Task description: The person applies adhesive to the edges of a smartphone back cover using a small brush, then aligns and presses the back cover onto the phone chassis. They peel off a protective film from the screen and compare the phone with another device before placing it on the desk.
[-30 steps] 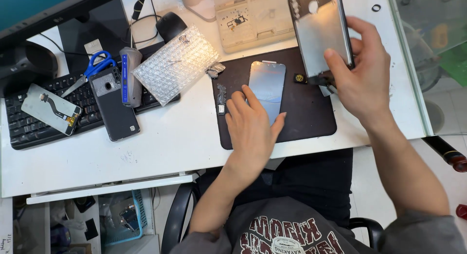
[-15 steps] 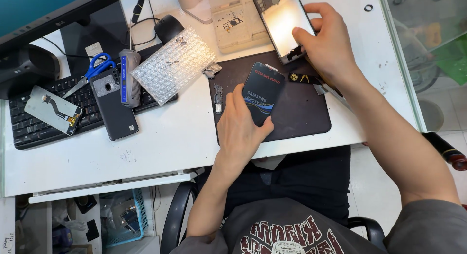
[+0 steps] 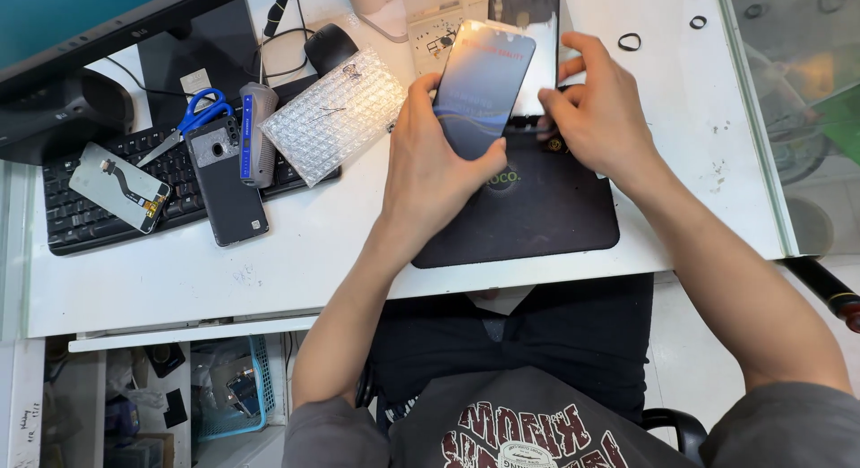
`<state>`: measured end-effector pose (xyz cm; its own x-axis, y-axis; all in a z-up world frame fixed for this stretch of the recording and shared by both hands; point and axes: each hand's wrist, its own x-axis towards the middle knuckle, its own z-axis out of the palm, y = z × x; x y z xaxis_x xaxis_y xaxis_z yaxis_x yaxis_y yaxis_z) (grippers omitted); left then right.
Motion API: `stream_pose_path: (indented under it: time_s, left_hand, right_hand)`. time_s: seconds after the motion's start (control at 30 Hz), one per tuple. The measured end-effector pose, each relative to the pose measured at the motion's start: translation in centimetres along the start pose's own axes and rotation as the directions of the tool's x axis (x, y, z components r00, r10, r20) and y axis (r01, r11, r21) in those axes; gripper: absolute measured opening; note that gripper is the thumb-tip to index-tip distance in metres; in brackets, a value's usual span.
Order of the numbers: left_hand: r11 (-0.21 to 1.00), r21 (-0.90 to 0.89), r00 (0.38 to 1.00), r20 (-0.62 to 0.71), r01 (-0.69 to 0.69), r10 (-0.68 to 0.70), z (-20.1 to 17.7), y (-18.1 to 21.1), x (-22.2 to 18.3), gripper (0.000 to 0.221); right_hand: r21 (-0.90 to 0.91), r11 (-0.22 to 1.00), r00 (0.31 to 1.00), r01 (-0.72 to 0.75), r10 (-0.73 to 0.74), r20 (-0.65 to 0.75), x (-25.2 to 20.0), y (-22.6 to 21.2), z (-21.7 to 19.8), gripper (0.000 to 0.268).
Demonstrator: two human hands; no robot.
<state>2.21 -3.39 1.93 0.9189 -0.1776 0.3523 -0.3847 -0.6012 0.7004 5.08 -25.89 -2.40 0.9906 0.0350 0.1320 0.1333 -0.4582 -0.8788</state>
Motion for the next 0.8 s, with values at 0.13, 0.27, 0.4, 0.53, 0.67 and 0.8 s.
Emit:
stream_pose_path:
  time_s: [0.13,0.27,0.4,0.53,0.67,0.8]
  left_hand:
    - [0.997,-0.072,1.000,-0.007,0.021,-0.022,-0.4,1.2,-3.3,0.081]
    - [0.988,-0.061,0.988,0.068,0.140,-0.136,-1.5,1.6,-6.0,0.082]
    - [0.978,0.028,0.977,0.060,0.205,-0.206,-0.5,1.0,-6.9,0.086]
    - [0.986,0.071,0.989,-0.022,0.150,-0.149,2.0,1.2,-6.6,0.088]
    - [0.974,0.117,0.981,-0.033,0.192,-0.189,4.2,1.8,-6.7,0.082]
    - [0.959,0.243,0.987,-0.099,0.146,-0.125,5.8,2.6,-6.9,0.078]
  right_hand:
    - [0.477,0.862,0.983,-0.173,0.120,0.140,-3.8,-0.8,-0.1,0.062]
    - [0.426,0.873,0.966,-0.236,0.165,0.197,-8.7,-2.2,1.4,0.066]
    - [0.109,0.981,0.983,-0.161,0.150,0.107,-11.8,-3.2,2.2,0.066]
    - [-0.136,0.991,0.990,-0.006,0.025,0.136,-12.5,-4.3,0.7,0.068]
    - [-0.071,0.997,0.994,0.016,-0.008,0.107,-12.7,-4.4,0.3,0.066]
    - [0.010,0.998,0.996,0.067,-0.067,0.057,-12.9,-3.8,0.7,0.057]
